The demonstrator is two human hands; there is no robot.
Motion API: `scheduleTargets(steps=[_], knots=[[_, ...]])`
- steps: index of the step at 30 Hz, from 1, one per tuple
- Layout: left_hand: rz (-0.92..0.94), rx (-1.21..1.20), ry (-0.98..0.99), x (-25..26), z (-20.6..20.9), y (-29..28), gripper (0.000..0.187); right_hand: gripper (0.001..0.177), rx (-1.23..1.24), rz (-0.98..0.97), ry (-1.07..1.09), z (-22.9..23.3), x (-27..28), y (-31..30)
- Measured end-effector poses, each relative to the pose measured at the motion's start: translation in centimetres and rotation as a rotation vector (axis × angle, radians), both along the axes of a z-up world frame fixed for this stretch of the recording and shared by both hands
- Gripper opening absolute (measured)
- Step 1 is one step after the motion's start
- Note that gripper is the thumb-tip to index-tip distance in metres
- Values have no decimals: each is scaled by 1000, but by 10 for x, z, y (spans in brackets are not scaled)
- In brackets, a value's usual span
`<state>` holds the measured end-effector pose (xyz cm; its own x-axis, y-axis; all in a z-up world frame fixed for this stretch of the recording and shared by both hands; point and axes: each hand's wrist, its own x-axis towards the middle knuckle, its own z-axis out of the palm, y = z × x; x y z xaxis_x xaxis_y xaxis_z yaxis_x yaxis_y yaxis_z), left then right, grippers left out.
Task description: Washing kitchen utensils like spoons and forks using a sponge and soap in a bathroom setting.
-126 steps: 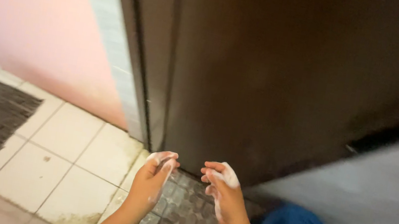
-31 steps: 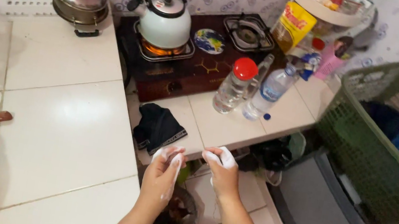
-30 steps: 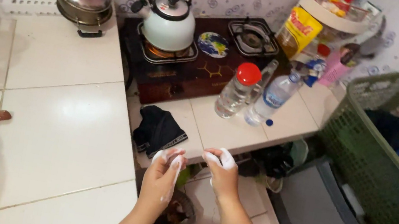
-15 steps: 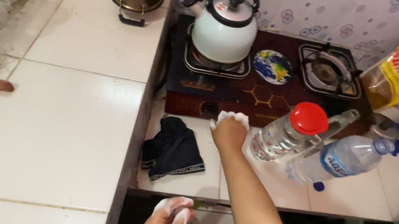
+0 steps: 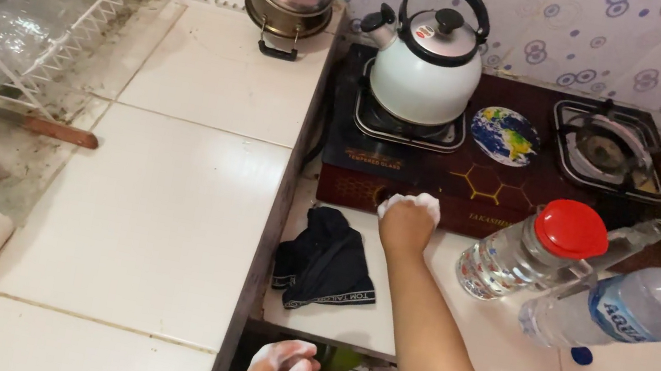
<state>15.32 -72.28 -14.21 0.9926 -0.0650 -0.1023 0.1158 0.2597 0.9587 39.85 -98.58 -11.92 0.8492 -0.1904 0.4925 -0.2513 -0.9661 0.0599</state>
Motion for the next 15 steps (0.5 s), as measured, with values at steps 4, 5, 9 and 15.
scheduleTargets(steps=[4,5,9,15], knots=[[37,-3,-9,-4,0,2,24,38,178,-150,24,-11,7,4],[43,-46,27,-5,1,2,24,39,228,-174,23,-11,6,4],[41,-35,131,-7,21,-1,24,42,314,-199,53,-8,1,0],[12,-16,109,-9,50,-5,25,44,361,-236,89,13,-27,4]])
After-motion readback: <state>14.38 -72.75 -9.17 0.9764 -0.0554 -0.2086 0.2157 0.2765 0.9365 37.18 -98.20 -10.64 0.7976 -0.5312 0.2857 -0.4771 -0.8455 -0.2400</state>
